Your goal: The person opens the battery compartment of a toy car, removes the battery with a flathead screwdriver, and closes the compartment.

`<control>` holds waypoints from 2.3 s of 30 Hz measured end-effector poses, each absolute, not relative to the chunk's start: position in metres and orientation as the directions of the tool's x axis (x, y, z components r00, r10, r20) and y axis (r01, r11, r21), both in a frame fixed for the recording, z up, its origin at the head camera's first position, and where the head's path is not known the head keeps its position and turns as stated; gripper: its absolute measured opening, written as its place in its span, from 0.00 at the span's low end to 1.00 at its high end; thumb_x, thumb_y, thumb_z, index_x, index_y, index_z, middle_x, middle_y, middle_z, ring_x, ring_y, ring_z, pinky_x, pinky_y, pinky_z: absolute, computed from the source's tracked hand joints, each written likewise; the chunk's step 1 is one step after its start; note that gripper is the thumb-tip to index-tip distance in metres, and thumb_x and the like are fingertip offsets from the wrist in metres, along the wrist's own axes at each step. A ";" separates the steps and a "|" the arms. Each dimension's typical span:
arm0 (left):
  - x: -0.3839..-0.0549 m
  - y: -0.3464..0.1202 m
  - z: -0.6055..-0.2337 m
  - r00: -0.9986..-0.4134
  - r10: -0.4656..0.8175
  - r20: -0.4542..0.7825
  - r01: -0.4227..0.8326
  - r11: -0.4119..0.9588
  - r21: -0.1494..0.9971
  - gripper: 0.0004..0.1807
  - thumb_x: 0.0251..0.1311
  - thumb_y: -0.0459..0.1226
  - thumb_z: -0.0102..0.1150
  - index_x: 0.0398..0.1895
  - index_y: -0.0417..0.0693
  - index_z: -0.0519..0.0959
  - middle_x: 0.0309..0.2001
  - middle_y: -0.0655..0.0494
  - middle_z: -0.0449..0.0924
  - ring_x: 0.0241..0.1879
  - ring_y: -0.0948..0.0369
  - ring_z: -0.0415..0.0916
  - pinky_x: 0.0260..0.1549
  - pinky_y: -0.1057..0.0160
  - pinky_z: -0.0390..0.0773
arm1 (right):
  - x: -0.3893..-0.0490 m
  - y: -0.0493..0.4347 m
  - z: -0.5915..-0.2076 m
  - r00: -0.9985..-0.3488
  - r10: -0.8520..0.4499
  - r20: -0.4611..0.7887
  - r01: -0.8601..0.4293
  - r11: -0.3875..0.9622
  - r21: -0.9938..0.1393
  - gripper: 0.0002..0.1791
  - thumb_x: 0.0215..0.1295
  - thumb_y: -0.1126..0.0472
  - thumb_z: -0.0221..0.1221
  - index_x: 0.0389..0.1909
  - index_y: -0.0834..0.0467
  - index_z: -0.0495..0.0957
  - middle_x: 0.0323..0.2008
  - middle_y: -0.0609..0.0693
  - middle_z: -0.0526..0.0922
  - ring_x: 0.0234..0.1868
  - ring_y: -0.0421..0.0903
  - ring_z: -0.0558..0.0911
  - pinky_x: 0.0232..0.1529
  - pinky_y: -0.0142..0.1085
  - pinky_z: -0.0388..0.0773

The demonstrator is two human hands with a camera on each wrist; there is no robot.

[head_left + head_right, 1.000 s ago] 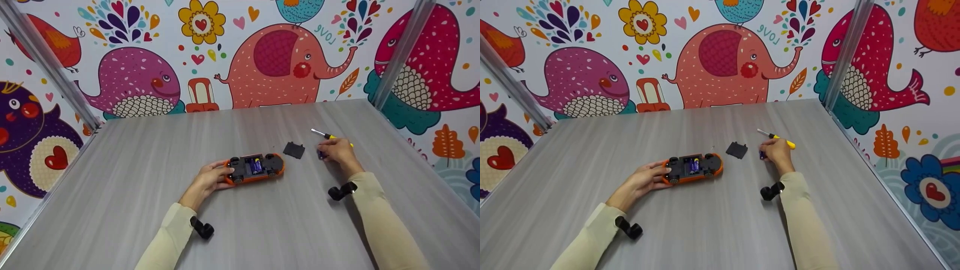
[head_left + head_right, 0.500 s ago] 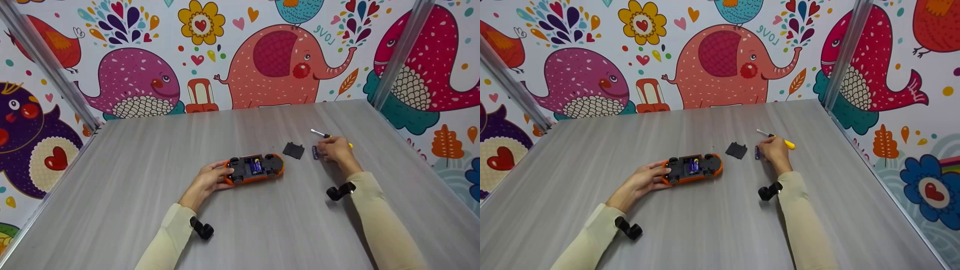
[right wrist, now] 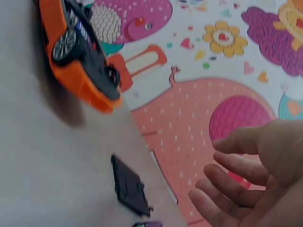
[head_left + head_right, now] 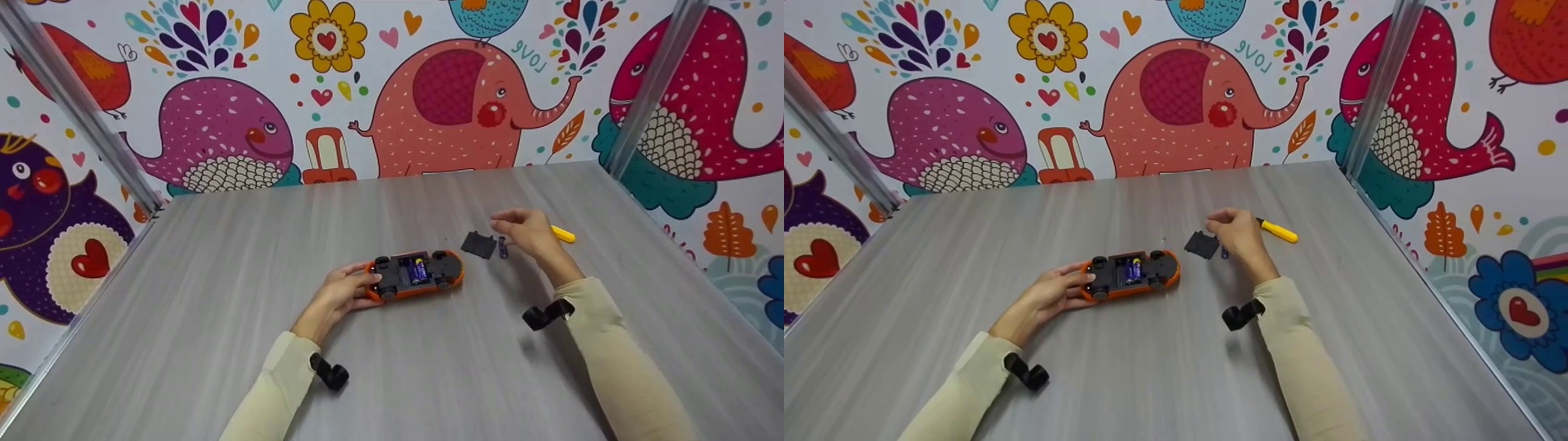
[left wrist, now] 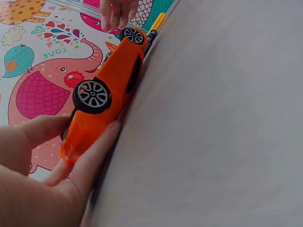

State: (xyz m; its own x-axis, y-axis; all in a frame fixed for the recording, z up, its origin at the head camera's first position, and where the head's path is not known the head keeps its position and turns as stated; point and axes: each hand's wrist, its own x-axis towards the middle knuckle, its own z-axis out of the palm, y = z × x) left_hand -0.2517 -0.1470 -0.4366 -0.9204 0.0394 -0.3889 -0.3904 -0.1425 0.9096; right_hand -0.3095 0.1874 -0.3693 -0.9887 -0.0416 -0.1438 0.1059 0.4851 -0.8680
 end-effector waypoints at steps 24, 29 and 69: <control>-0.253 -0.147 -0.437 -0.924 0.050 -0.378 -0.381 -0.140 0.914 0.30 0.62 0.30 0.63 0.68 0.42 0.70 0.59 0.35 0.79 0.45 0.50 0.86 0.40 0.51 0.87 | -0.286 0.139 -0.378 -0.947 -0.322 0.011 -0.199 0.558 -0.805 0.22 0.67 0.52 0.64 0.60 0.53 0.79 0.53 0.56 0.85 0.52 0.52 0.83 0.54 0.45 0.81; -0.253 -0.147 -0.437 -0.923 0.048 -0.381 -0.384 -0.135 0.913 0.29 0.62 0.30 0.63 0.67 0.43 0.71 0.59 0.36 0.80 0.44 0.51 0.86 0.39 0.51 0.87 | -0.282 0.129 -0.383 -0.937 -0.345 0.048 -0.248 0.565 -0.787 0.22 0.65 0.52 0.66 0.59 0.53 0.80 0.58 0.57 0.81 0.56 0.53 0.79 0.56 0.46 0.81; -0.252 -0.147 -0.436 -0.918 0.044 -0.394 -0.396 -0.134 0.908 0.30 0.61 0.30 0.64 0.67 0.42 0.71 0.59 0.36 0.80 0.44 0.52 0.86 0.40 0.51 0.87 | -0.263 0.097 -0.411 -0.860 -0.474 0.189 -0.491 0.669 -0.558 0.19 0.62 0.54 0.69 0.54 0.53 0.85 0.53 0.51 0.80 0.55 0.50 0.76 0.57 0.49 0.77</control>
